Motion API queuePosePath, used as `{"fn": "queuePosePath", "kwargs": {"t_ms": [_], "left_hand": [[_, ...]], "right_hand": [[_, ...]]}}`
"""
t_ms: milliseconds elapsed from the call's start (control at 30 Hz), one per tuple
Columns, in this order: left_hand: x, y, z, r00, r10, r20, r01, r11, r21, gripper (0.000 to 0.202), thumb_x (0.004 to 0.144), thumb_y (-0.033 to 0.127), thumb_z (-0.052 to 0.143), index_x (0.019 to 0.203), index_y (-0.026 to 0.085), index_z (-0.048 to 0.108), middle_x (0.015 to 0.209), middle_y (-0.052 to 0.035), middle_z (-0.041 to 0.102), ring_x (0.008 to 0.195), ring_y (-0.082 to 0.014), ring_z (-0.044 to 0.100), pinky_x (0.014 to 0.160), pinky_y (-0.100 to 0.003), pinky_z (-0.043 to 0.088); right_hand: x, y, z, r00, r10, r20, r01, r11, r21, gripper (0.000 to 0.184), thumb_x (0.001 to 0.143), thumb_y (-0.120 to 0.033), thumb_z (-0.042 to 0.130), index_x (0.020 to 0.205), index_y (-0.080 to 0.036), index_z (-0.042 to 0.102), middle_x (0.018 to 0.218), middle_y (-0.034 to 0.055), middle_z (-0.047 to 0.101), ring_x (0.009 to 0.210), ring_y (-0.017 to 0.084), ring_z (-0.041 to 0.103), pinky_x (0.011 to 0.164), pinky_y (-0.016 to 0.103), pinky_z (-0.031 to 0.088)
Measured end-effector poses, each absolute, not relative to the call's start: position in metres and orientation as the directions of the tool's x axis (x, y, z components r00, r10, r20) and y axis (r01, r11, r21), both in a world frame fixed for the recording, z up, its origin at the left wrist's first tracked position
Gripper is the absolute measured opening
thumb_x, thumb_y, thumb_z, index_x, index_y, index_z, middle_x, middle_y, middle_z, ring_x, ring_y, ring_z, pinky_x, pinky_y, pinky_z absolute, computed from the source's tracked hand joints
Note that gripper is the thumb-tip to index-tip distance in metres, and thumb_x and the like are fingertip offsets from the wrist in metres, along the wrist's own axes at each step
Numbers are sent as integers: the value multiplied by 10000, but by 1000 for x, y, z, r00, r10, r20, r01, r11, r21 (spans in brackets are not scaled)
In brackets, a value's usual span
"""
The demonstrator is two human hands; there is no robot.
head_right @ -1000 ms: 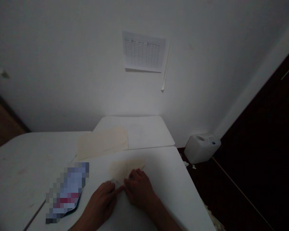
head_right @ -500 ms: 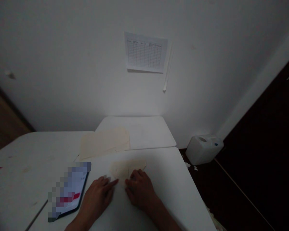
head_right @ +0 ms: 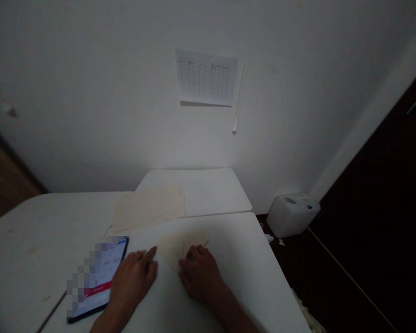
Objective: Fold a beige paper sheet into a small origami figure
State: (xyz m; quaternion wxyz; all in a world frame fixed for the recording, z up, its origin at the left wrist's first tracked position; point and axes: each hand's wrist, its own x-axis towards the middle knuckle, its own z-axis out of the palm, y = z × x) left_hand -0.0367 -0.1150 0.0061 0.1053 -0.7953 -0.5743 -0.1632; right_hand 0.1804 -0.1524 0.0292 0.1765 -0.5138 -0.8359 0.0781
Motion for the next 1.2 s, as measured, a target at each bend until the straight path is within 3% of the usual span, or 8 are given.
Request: {"fn": "queuePosePath", "kwargs": {"t_ms": [167, 267, 400, 567, 667, 900, 1033, 1200], "left_hand": [[-35, -118, 4, 305, 851, 427, 942, -336, -3, 329, 861, 211, 453, 1131, 143, 628, 925, -119, 631, 889, -279, 568, 809, -434, 474], [-28, -119, -1, 419, 756, 502, 841, -532, 99, 302, 882, 168, 434, 1126, 182, 611, 1059, -123, 600, 998, -264, 560, 870, -418, 487], [-14, -115, -4, 567, 680, 465, 646, -717, 261, 295, 908, 172, 444, 1158, 230, 588, 1210, -114, 559, 1113, -233, 545, 916, -374, 500], [-6, -110, -1, 544, 727, 420, 647, -682, 342, 263, 862, 263, 586, 1122, 248, 620, 1194, -99, 576, 1108, -257, 553, 949, -432, 484], [-6, -111, -2, 531, 742, 410, 648, -667, 367, 323, 806, 292, 655, 1123, 243, 621, 1225, -104, 558, 1126, -277, 540, 959, -452, 475], [-6, -113, 0, 528, 747, 405, 639, -663, 391, 327, 786, 294, 667, 1107, 245, 621, 1218, -98, 561, 1120, -287, 535, 947, -468, 471], [-3, -115, 7, 549, 752, 365, 646, -659, 386, 302, 803, 266, 641, 1102, 250, 606, 1218, -89, 556, 1116, -284, 520, 944, -472, 455], [-1, -119, 11, 577, 750, 324, 649, -662, 376, 266, 788, 197, 630, 1049, 243, 603, 1159, -64, 584, 1070, -267, 526, 915, -458, 439]], "right_hand": [[180, -152, 29, -407, 887, 219, 829, 459, -319, 192, 867, -256, 580, 1051, -235, 628, 1023, 52, 563, 1010, 217, 479, 919, 347, 386], [180, -153, 29, -398, 887, 232, 819, 458, -345, 182, 863, -250, 585, 1038, -238, 632, 1021, 47, 571, 1006, 212, 486, 918, 335, 386], [181, -154, 26, -354, 898, 261, 790, 437, -430, 211, 850, -226, 603, 1057, -249, 638, 1025, 34, 585, 996, 200, 501, 925, 321, 388], [192, -142, 24, -331, 909, 253, 742, 416, -525, 261, 867, -167, 573, 1104, -249, 644, 1039, 23, 620, 994, 174, 529, 943, 294, 387], [201, -127, 29, -276, 920, 277, 778, 383, -498, 295, 835, -183, 624, 1124, -239, 647, 1118, 31, 621, 1067, 196, 514, 1018, 337, 330], [211, -96, 37, -359, 913, 194, 760, 406, -507, 437, 764, -263, 719, 1189, -211, 629, 1101, 64, 646, 1040, 217, 546, 955, 310, 389], [212, -87, 30, -350, 923, 162, 730, 377, -570, 344, 747, -217, 720, 1088, -195, 680, 936, 53, 689, 919, 213, 595, 873, 308, 427], [212, -77, 22, -340, 928, 152, 696, 357, -622, 282, 739, -217, 733, 1017, -214, 693, 884, 11, 699, 820, 159, 634, 778, 245, 460]]}}
